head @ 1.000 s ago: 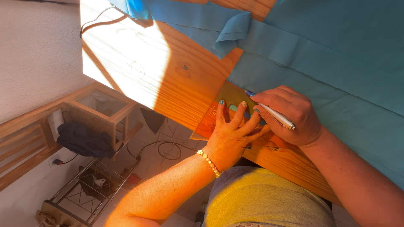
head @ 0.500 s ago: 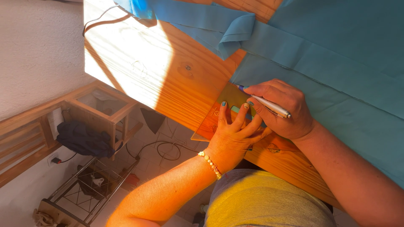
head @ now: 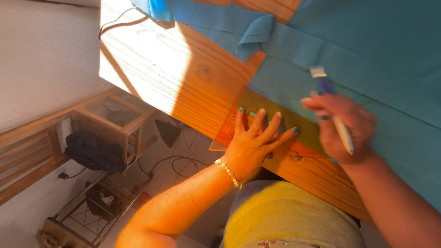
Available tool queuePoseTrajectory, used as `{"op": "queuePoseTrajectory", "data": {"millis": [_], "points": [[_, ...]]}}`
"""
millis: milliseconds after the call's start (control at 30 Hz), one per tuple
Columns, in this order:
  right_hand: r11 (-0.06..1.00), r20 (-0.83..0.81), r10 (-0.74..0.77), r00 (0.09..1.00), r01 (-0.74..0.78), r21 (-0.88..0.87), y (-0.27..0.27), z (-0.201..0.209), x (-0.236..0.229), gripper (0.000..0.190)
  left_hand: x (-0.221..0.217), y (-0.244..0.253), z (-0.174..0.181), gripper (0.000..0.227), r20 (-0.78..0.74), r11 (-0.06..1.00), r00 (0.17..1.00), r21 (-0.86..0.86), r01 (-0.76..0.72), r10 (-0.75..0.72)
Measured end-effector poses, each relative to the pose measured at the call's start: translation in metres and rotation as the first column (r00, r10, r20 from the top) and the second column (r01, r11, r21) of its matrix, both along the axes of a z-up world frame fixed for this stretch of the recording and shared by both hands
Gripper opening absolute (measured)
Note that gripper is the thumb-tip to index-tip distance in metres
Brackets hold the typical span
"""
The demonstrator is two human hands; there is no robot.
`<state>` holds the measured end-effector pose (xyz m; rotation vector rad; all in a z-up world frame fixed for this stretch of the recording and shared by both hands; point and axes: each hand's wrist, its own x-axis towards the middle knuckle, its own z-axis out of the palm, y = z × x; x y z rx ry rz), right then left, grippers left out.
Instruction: The person marks a line on a large piece of blue fabric using a pen and a triangular ruler, then cuts along the marked line with scissors. They repeat this process by repositioning the ruler and cutting another section of the fabric.
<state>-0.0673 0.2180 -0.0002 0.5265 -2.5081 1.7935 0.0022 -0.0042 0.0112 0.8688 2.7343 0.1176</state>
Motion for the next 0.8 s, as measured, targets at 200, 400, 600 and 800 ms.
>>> {"op": "queuePoseTrajectory", "data": {"millis": [200, 400, 600, 800], "points": [[0.894, -0.033, -0.023, 0.999, 0.035, 0.447, 0.129, -0.015, 0.093, 0.029, 0.031, -0.024, -0.003, 0.123, 0.063, 0.997, 0.997, -0.064, 0.039, -0.035], [0.788, -0.115, 0.065, 0.991, 0.02, 0.615, 0.181, -0.017, 0.16, 0.043, 0.053, -0.067, -0.008, 0.085, 0.061, 0.995, 0.994, -0.028, 0.095, -0.093], [0.73, -0.092, -0.04, 0.995, 0.092, 0.677, 0.202, -0.019, 0.199, 0.065, 0.03, -0.101, 0.084, 0.045, 0.022, 0.957, 0.998, 0.285, 0.052, -0.061], [0.651, -0.144, -0.109, 0.984, 0.18, 0.737, 0.2, -0.016, 0.213, 0.073, -0.071, -0.08, 0.093, 0.076, -0.253, 0.995, 0.963, 0.05, -0.088, 0.098]]}}
